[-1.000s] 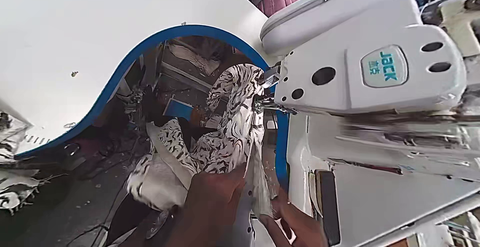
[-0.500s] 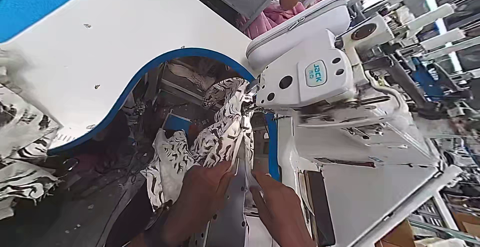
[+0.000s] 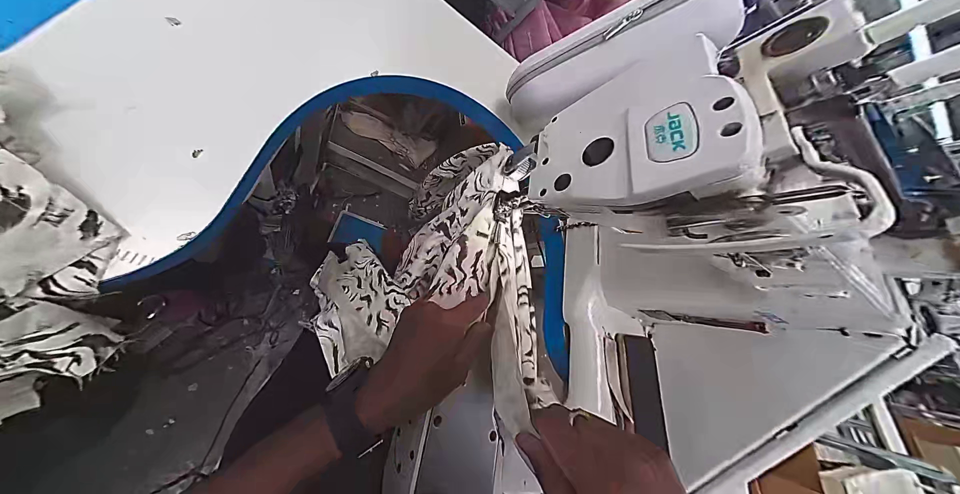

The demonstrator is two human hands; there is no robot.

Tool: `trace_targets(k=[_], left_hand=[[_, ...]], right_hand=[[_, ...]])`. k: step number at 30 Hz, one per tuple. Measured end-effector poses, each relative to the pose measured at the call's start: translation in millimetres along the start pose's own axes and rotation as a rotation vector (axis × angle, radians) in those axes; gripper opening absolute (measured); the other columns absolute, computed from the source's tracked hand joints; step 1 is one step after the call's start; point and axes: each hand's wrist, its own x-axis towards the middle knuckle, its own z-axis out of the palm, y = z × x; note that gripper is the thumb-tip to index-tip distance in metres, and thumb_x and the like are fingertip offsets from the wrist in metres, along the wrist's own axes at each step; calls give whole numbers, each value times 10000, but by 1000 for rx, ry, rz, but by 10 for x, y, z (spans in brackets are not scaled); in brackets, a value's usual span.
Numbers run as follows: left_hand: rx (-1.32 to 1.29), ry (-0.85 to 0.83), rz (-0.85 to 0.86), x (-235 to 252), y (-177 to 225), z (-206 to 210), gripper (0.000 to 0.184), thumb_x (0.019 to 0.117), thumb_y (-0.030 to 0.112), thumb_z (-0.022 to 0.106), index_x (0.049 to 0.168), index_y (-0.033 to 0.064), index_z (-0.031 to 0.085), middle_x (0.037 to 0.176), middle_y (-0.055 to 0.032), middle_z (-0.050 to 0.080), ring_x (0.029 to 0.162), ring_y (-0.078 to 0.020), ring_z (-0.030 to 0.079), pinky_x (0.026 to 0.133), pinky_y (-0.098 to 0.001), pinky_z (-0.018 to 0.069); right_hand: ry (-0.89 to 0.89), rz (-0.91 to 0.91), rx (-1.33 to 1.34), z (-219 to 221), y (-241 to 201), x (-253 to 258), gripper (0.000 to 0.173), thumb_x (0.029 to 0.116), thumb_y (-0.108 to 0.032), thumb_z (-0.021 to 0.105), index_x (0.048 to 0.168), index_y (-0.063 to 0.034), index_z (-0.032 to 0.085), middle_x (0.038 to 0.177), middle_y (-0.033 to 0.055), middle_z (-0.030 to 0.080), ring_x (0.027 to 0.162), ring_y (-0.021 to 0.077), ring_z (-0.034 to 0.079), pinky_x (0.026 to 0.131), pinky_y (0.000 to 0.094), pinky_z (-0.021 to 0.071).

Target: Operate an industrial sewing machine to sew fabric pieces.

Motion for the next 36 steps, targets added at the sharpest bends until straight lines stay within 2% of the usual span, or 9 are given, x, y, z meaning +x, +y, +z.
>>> trace_targets(k=[5, 13, 17, 21, 23, 26, 28, 32, 36], left_hand=[[45, -11, 24, -97, 7, -49, 275, 968, 155, 538, 1077, 30, 757, 505, -77, 535, 424, -263, 557, 419, -454, 444], [-40, -60, 74, 176, -89, -57, 225, 973, 85, 502, 846, 1, 667, 578, -109, 554, 520, -270, 576, 517, -461, 451], [-34, 14, -30, -19, -43, -146, 310, 1026, 181, 537, 1200, -4, 715, 730, -127, 688, 622, -266, 657, 624, -474, 541], [3, 67, -71, -348, -245, -196, 296, 1016, 257, 556, 1100, 35, 732, 702, -76, 682, 578, -191, 636, 571, -408, 526], [14, 61, -12, -313, -181, -177, 289, 1029, 251, 533, 1101, 60, 738, 667, -37, 659, 538, -123, 589, 536, -322, 494], [44, 78, 51, -275, -47, -84, 295, 1034, 231, 516, 1090, 48, 740, 619, -40, 622, 508, -137, 564, 509, -329, 466], [37, 91, 25, -312, -39, -29, 281, 1021, 207, 531, 1091, 38, 744, 650, -54, 651, 537, -156, 600, 537, -363, 493], [40, 130, 3, -289, -5, 2, 301, 1011, 196, 536, 1143, 44, 759, 692, -69, 694, 565, -170, 630, 554, -368, 502], [67, 101, 58, -264, 64, 34, 313, 1016, 174, 524, 1156, 37, 767, 659, -82, 681, 543, -203, 621, 547, -400, 495]], right_hand=[[-33, -21, 64, 220, -17, 186, 137, 915, -85, 640, 857, -15, 742, 784, 152, 717, 692, 304, 721, 558, 434, 563], [194, -109, -77, 380, 226, 506, 193, 901, -187, 567, 791, -85, 688, 578, 60, 571, 477, 248, 618, 389, 398, 459], [-29, 70, 117, 334, 451, 282, 181, 911, -130, 646, 889, 38, 711, 674, 170, 652, 618, 364, 681, 568, 531, 540], [-606, 394, 212, 667, 847, 223, 301, 954, -188, 679, 1010, 107, 695, 985, 309, 694, 996, 494, 667, 880, 673, 479], [-373, 196, 357, 795, 1059, 65, 260, 924, -154, 690, 939, 105, 709, 922, 268, 704, 939, 425, 684, 898, 612, 495], [79, -177, 264, 291, 733, -303, 296, 967, -224, 587, 774, -22, 685, 683, 114, 669, 651, 225, 691, 598, 392, 559], [-17, -175, 133, -104, 442, -568, 306, 1002, -178, 574, 776, 7, 666, 593, 143, 600, 514, 277, 623, 464, 412, 483], [-187, 41, -116, -193, 713, -753, 174, 937, -121, 656, 881, 25, 734, 700, 215, 676, 634, 429, 697, 534, 589, 536], [-37, -109, 26, -75, 299, -663, 216, 920, -145, 658, 759, -3, 681, 599, 136, 629, 576, 311, 661, 550, 463, 528]])
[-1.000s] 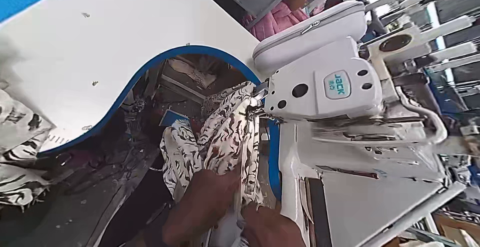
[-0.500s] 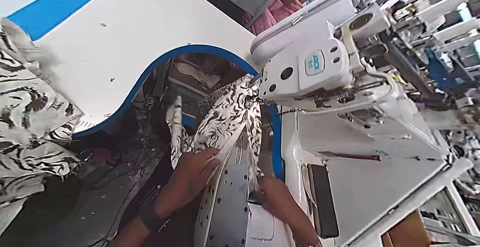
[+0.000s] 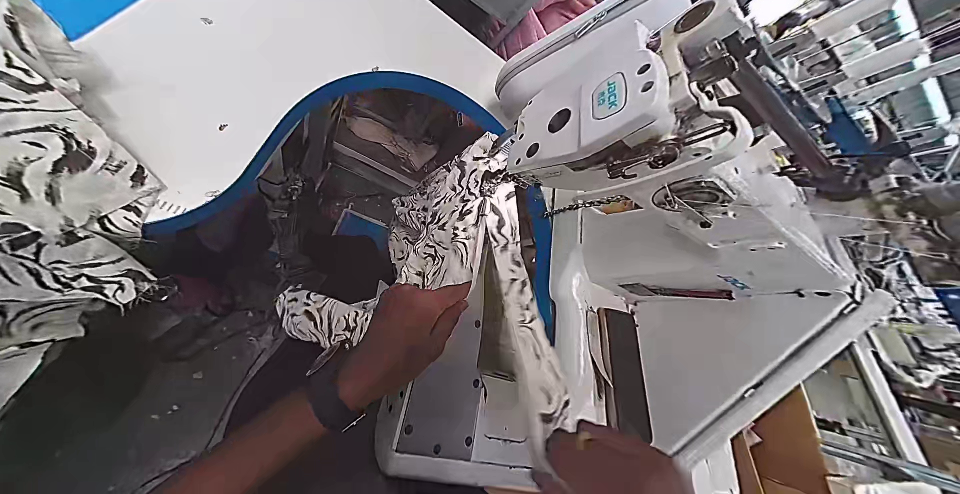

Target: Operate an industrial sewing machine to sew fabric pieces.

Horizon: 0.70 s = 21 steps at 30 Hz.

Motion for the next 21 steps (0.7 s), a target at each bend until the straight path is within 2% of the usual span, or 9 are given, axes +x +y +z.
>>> trace_targets(k=[1, 3, 6, 9, 12, 15, 16, 19, 21], left_hand=[[12, 3, 5, -17, 4, 12, 310, 1016, 180, 526, 1142, 38, 771, 643, -82, 672, 532, -212, 620, 536, -410, 495], [25, 22, 1, -35, -25, 1, 304, 1008, 175, 531, 1121, 33, 776, 619, -85, 659, 508, -224, 616, 516, -428, 500], [5, 18, -4, -74, -56, 1, 301, 1010, 183, 535, 1122, 45, 778, 630, -74, 667, 520, -203, 614, 525, -410, 496], [21, 0, 72, -190, -35, 4, 263, 970, 161, 544, 969, 42, 779, 514, -52, 546, 431, -204, 537, 432, -393, 426], [8, -14, 80, -303, -1, 38, 234, 876, 129, 551, 657, 63, 602, 472, -55, 480, 409, -205, 517, 410, -387, 381], [-48, -48, 99, -145, -116, -14, 245, 864, 108, 560, 626, 54, 570, 492, -72, 499, 437, -222, 539, 431, -405, 398], [-75, -69, 94, -114, -131, -25, 252, 865, 110, 566, 619, 52, 561, 494, -75, 497, 440, -223, 535, 435, -406, 393], [-169, -169, 39, -64, -150, -115, 266, 868, 97, 572, 608, 46, 543, 494, -75, 475, 442, -217, 506, 447, -399, 376], [-220, -176, 13, -48, -179, -125, 282, 891, 118, 561, 616, 61, 547, 486, -52, 447, 426, -188, 466, 433, -374, 348]], right_hand=[[32, -16, 95, 159, -93, 69, 215, 902, -167, 666, 748, -18, 665, 566, 112, 600, 535, 276, 629, 517, 429, 494], [50, 74, 288, 411, -130, 173, 231, 897, -220, 717, 867, 9, 706, 580, 100, 615, 504, 234, 601, 499, 411, 489], [61, 205, 425, 416, -160, 153, 260, 933, -230, 713, 962, 28, 711, 547, 77, 557, 446, 168, 469, 470, 354, 399], [95, 94, 336, 340, -348, 295, 233, 948, -198, 667, 835, -6, 733, 573, 103, 632, 497, 219, 602, 485, 384, 470], [103, 34, 269, 417, -517, 504, 232, 939, -161, 639, 753, -43, 712, 612, 92, 636, 587, 234, 639, 561, 374, 500], [87, 34, 235, 428, -454, 686, 202, 955, -138, 616, 815, -58, 737, 757, 98, 690, 760, 256, 672, 728, 387, 521], [86, 34, 207, 423, -436, 712, 204, 967, -143, 593, 829, -64, 721, 722, 84, 676, 727, 242, 671, 705, 375, 522], [93, 75, 194, 408, -430, 819, 207, 979, -135, 555, 857, -27, 682, 547, 65, 571, 486, 208, 605, 449, 358, 470], [101, 119, 201, 387, -399, 892, 199, 976, -137, 569, 876, -11, 687, 555, 74, 576, 482, 211, 595, 445, 357, 459]])
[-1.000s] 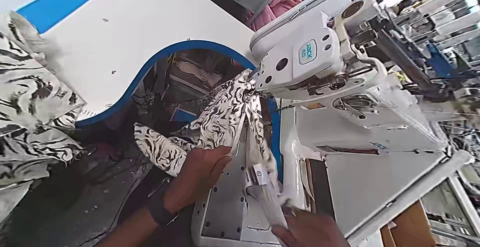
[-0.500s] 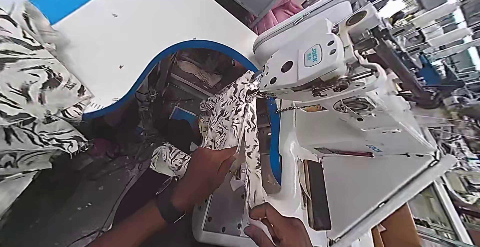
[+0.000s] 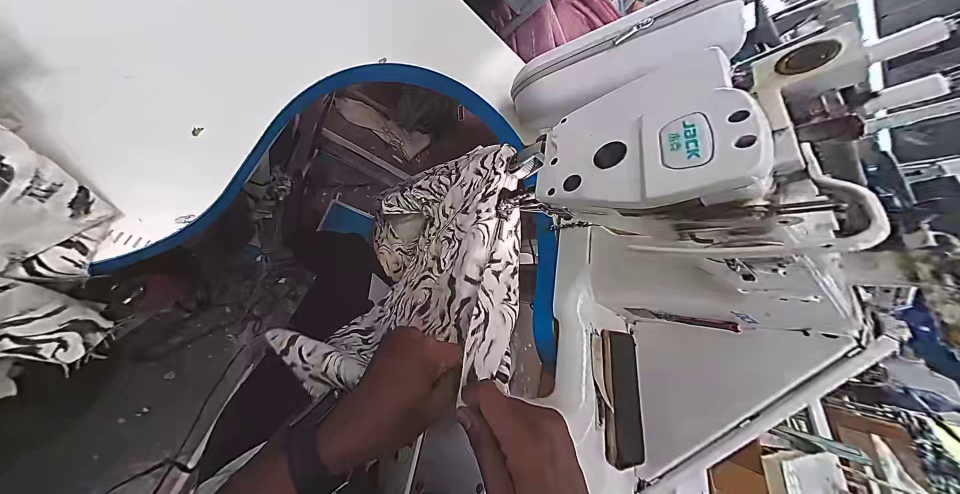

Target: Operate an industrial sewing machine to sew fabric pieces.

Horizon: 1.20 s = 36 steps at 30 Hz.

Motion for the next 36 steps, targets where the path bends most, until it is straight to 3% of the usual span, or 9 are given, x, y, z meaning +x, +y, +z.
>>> trace_targets(k=[11, 14, 16, 21, 24, 26, 29, 32, 36], left_hand=[[-259, 0, -36, 361, -191, 4, 239, 929, 66, 542, 715, 2, 629, 598, -45, 540, 558, -108, 512, 544, -308, 393], [-186, 24, -50, 447, -83, -25, 262, 1013, 151, 574, 1163, 22, 746, 885, -91, 759, 785, -135, 713, 753, -350, 574], [88, 4, -84, 647, 110, -6, 369, 1012, 177, 582, 1352, 49, 644, 770, -145, 693, 667, -296, 667, 643, -492, 540], [538, -491, -288, 1225, 672, 67, 207, 1011, -9, 491, 1130, -112, 625, 1043, -313, 657, 1034, -503, 647, 812, -625, 509], [469, -166, -337, 713, 629, 145, 605, 996, 226, 641, 1478, -86, 450, 827, -223, 702, 800, -433, 699, 724, -567, 537], [399, 133, -256, 366, 448, 171, 713, 866, 314, 775, 1423, -66, 543, 626, -129, 642, 558, -337, 646, 564, -502, 535], [267, 192, -102, 148, 280, 258, 251, 901, 169, 682, 1087, 24, 768, 606, -102, 648, 523, -285, 648, 511, -474, 517], [232, 192, -31, 195, 197, 276, 104, 811, 52, 629, 709, 50, 644, 518, -72, 529, 456, -243, 573, 431, -431, 431], [34, 142, -110, 401, 132, 134, 132, 842, 28, 573, 711, 25, 591, 538, -55, 470, 482, -187, 484, 479, -366, 376]], right_hand=[[242, -71, -86, 87, 326, 415, 230, 934, -171, 542, 910, -30, 723, 683, 70, 639, 572, 193, 627, 505, 329, 495], [326, 26, 145, -118, 585, 317, 215, 962, -157, 587, 964, 1, 733, 820, 52, 718, 723, 91, 680, 661, 268, 569], [420, 127, 358, -380, 806, 199, 131, 945, -96, 616, 966, -17, 718, 847, -47, 719, 759, -39, 666, 706, 154, 576], [567, 257, 506, -417, 1014, 67, 96, 900, -44, 625, 922, -45, 718, 781, -88, 707, 699, -58, 650, 661, 111, 546], [562, 315, 497, -95, 1057, -57, 86, 867, -59, 656, 892, -24, 730, 813, -52, 711, 729, -61, 647, 672, 114, 540], [552, 296, 520, 131, 954, -120, 81, 828, -53, 682, 866, -16, 744, 874, -22, 715, 782, -59, 649, 687, 107, 539], [552, 105, 403, 218, 571, -117, 71, 846, -59, 705, 864, -21, 763, 912, 16, 719, 883, -50, 661, 777, 92, 546], [680, -30, 87, 396, 327, -6, 120, 880, -111, 658, 855, -60, 763, 831, 55, 686, 846, -2, 644, 771, 70, 492], [785, -97, -65, 461, 393, 209, 120, 913, -114, 663, 869, -72, 767, 892, 91, 628, 877, 37, 611, 819, 78, 475]])
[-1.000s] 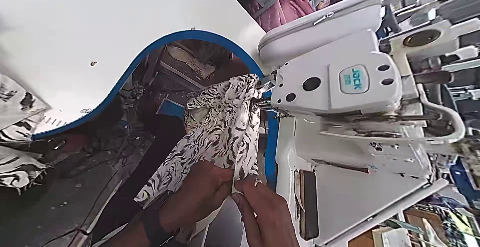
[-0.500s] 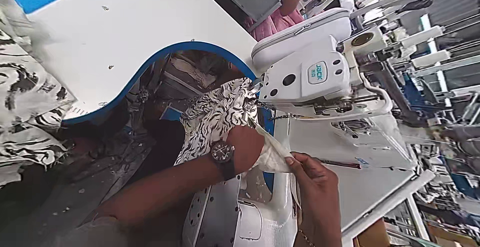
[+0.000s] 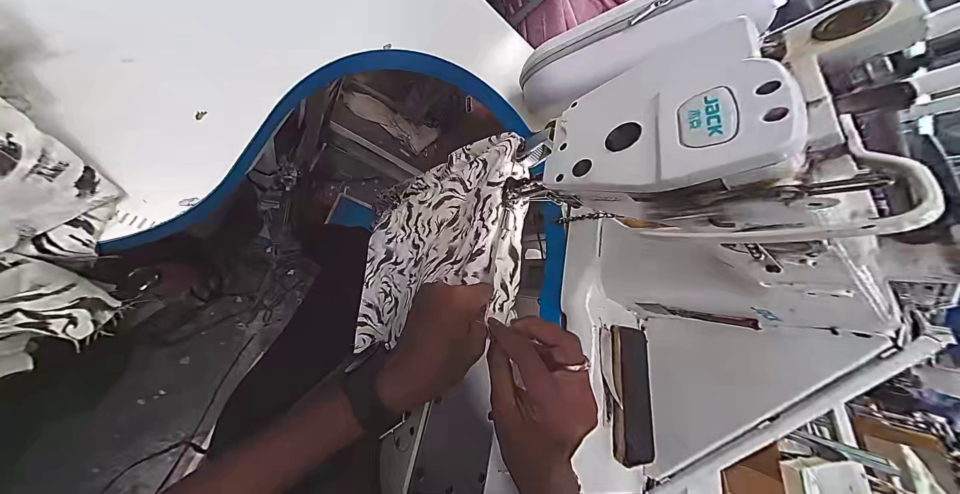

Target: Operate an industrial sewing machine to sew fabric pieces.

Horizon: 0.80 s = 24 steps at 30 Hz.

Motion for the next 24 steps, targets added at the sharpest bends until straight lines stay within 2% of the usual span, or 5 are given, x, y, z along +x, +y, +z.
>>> trace_targets(k=[7, 15, 21, 22, 24], left_hand=[[279, 377, 207, 47, -118, 270, 160, 857, 70, 608, 775, 48, 743, 596, -46, 566, 541, -182, 579, 496, -293, 453], [545, 470, 306, 379, -154, 307, 178, 880, 71, 608, 765, 52, 742, 600, -55, 553, 542, -200, 566, 504, -300, 437], [220, 404, 196, 338, -268, 213, 169, 938, 95, 629, 921, 33, 785, 888, -123, 705, 841, -221, 690, 744, -325, 571], [114, 402, 121, 238, -342, 149, 182, 957, 90, 618, 975, 23, 786, 939, -119, 723, 872, -179, 696, 785, -304, 580], [76, 376, -55, 105, -551, -5, 205, 963, 94, 594, 1039, 33, 774, 987, -103, 739, 885, -153, 707, 812, -324, 579]], right_hand=[[86, -55, 17, 223, 240, 48, 129, 933, -76, 639, 835, -47, 718, 907, 101, 745, 940, 85, 713, 867, 151, 543], [78, 101, 53, 412, 343, 273, 190, 926, -42, 558, 831, 16, 712, 980, 159, 779, 1027, 157, 739, 942, 207, 540], [-53, 171, 53, 391, 277, 272, 313, 992, -154, 500, 1093, 41, 724, 1192, 178, 740, 1191, 299, 684, 1067, 476, 473], [-104, 174, 207, 251, 201, 287, 351, 1025, -195, 485, 1176, 28, 710, 1240, 160, 724, 1242, 276, 651, 1101, 486, 443], [-270, 130, 750, -232, -116, 393, 495, 1125, -386, 301, 1315, -93, 652, 1329, 18, 690, 1299, 95, 587, 1121, 322, 457]])
